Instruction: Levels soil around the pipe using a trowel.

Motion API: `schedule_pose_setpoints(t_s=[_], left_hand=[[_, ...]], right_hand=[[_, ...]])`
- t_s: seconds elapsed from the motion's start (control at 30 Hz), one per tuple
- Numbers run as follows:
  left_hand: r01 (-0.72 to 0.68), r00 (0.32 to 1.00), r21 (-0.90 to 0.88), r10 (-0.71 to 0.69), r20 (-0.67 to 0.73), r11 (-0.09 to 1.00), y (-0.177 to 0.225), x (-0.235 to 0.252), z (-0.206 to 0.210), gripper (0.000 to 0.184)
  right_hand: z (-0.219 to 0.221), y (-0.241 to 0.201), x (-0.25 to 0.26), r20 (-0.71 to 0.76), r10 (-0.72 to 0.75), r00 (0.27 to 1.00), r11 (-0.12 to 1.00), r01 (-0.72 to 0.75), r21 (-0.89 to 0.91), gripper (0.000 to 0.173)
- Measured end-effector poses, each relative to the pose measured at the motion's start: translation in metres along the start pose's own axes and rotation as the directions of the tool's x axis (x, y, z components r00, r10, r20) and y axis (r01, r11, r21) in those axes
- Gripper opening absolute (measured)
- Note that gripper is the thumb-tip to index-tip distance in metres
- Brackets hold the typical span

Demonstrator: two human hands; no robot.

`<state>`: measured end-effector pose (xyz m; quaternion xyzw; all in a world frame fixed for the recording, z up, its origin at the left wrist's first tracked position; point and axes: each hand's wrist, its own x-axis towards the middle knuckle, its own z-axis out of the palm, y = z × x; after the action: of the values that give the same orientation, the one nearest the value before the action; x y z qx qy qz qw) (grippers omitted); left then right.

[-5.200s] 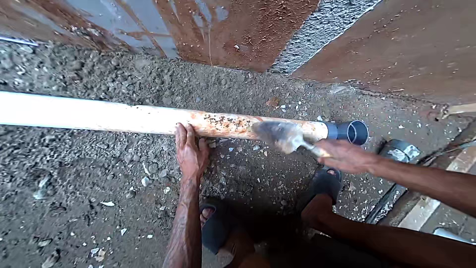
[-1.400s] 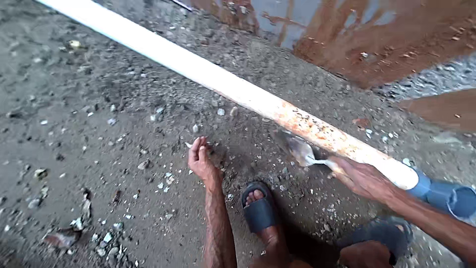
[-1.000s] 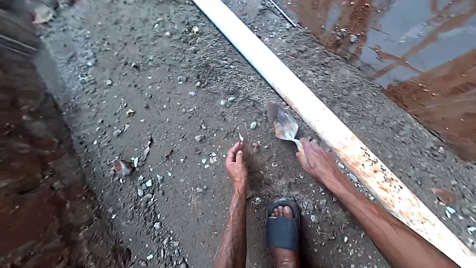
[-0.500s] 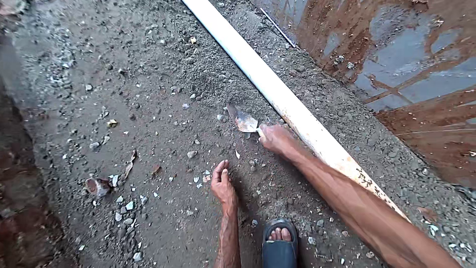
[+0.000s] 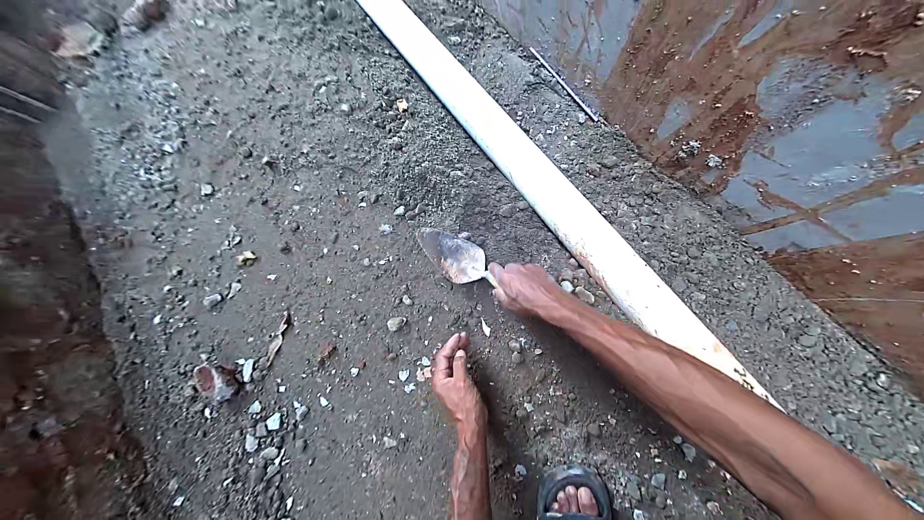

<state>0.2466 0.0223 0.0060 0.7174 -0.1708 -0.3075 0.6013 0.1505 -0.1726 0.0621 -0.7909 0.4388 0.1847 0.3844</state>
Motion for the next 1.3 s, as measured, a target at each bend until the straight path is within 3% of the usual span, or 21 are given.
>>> schedule_pose_setpoints(t_s=[0.17, 0.23, 0.37, 0.47, 0.57, 0.67, 0.73, 0.9, 1.03, 1.17, 1.3], left_hand=[[-0.015, 0.998, -0.023, 0.014, -0.055, 1.0, 0.01, 0.011, -0.016, 0.034], [-0.014, 0.997, -0.021, 0.012, -0.077, 1.0, 0.01, 0.016, -0.022, 0.035], [0.043, 0.994, -0.03, -0.046, -0.094, 0.999, 0.005, 0.011, -0.014, 0.035], [0.018, 0.994, -0.064, -0.025, -0.109, 0.998, 0.009, 0.017, -0.017, 0.035], [0.0, 0.99, -0.068, -0.009, -0.142, 0.998, 0.014, 0.021, -0.033, 0.034], [0.029, 0.985, -0.088, -0.044, -0.166, 0.996, 0.012, 0.023, -0.034, 0.034], [0.057, 0.985, -0.093, -0.071, -0.159, 0.994, 0.011, 0.021, -0.025, 0.034], [0.005, 0.987, -0.063, -0.015, -0.162, 0.998, 0.018, 0.026, -0.041, 0.034], [0.095, 0.974, -0.123, -0.118, -0.194, 0.988, 0.015, 0.022, -0.032, 0.032], [0.015, 0.995, -0.096, -0.024, -0.1, 0.995, 0.019, 0.027, -0.033, 0.034], [0.093, 0.984, -0.133, -0.111, -0.137, 0.987, 0.015, 0.024, -0.028, 0.032]], right_hand=[[-0.041, -0.007, 0.06, -0.269, 0.172, 0.948, 0.967, -0.111, 0.23, 0.034], [-0.041, -0.015, 0.059, -0.233, 0.141, 0.962, 0.979, -0.099, 0.18, 0.035], [-0.032, -0.043, 0.062, -0.002, -0.033, 0.999, 0.998, 0.032, -0.062, 0.038], [-0.063, -0.054, 0.1, -0.1, 0.007, 0.995, 0.998, -0.013, -0.054, 0.039], [-0.094, -0.063, 0.119, -0.188, 0.131, 0.973, 0.986, -0.109, 0.124, 0.037], [-0.076, -0.075, 0.108, -0.18, 0.026, 0.983, 0.996, -0.01, 0.088, 0.033], [-0.063, -0.085, 0.106, -0.074, -0.07, 0.995, 0.997, 0.069, -0.021, 0.034], [-0.096, -0.081, 0.139, -0.126, 0.116, 0.985, 0.99, -0.105, 0.092, 0.039], [-0.074, -0.087, 0.12, -0.146, 0.031, 0.989, 0.997, -0.02, 0.073, 0.035], [-0.091, -0.065, 0.135, -0.194, 0.162, 0.967, 0.985, -0.146, 0.093, 0.04], [-0.09, -0.058, 0.125, -0.181, 0.137, 0.974, 0.99, -0.128, 0.059, 0.037]])
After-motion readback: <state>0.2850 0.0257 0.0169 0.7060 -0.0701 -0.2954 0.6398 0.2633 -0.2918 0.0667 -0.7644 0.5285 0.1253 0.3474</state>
